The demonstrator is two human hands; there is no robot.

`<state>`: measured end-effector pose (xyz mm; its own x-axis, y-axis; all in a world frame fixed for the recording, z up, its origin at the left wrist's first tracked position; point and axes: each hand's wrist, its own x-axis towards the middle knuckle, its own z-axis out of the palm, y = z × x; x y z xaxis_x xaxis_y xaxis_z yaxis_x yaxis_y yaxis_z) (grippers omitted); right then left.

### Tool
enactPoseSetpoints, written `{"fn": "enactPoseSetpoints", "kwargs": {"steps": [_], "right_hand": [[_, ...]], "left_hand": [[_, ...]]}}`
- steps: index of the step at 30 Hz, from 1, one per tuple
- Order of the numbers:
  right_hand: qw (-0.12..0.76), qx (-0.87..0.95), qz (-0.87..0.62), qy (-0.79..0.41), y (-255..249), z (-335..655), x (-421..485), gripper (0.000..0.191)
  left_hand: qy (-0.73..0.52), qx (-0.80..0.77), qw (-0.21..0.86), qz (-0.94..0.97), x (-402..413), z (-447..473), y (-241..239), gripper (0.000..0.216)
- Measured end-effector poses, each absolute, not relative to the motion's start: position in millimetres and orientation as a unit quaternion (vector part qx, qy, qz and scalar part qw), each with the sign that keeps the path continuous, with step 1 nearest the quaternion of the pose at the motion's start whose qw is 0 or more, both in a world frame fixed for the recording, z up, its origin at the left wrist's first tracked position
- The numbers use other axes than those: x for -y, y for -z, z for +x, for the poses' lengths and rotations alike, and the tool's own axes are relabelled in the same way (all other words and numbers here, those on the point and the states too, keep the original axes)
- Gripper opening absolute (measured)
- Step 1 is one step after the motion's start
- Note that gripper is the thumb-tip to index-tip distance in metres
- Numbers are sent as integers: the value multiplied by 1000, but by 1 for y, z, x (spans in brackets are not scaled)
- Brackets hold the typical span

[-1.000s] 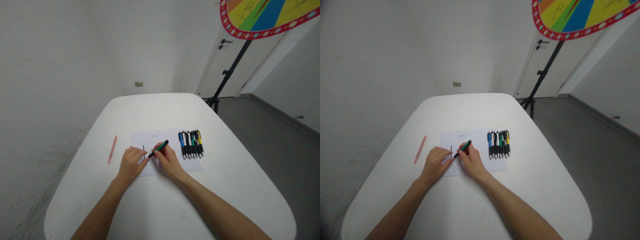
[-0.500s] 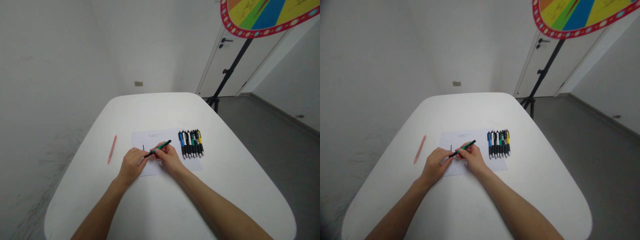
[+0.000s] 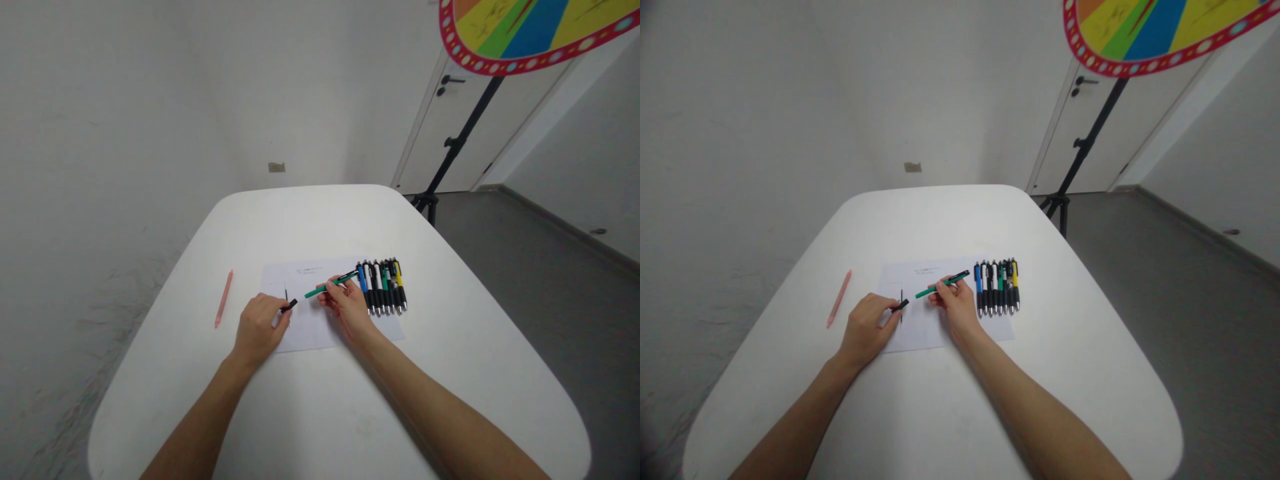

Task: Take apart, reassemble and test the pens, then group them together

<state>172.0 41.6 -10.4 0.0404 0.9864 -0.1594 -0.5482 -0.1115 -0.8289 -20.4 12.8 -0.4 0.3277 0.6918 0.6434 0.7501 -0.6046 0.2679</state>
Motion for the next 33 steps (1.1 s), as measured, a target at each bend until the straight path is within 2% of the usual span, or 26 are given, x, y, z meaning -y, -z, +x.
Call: {"fn": "enactPoseSetpoints", "kwargs": {"steps": [7,15,21,25,30,33], "right_hand": [[606,292,-391,-628,11,170,-41,40],[605,293,-395,-626,10,171,-41,39],[605,315,-408,-607,10,169,-41,36],[597,400,-447,-533,12,169,-39,29],[526,568,-466,-428,9,171,-32,19],[483,625,-465,-401,8,171,-28,20]], "left_hand": [[279,434,121,-848,-15,-12,1,13],[237,414,193,-858,-17,-9,2,8],[203,418,163,-870,-18,-8,3,7],[186,419,138,-878,-17,-10,2,9],[187,419,122,-880,-17,-11,2,7],[193,420,115,-879,-16,-12,2,6]]}}
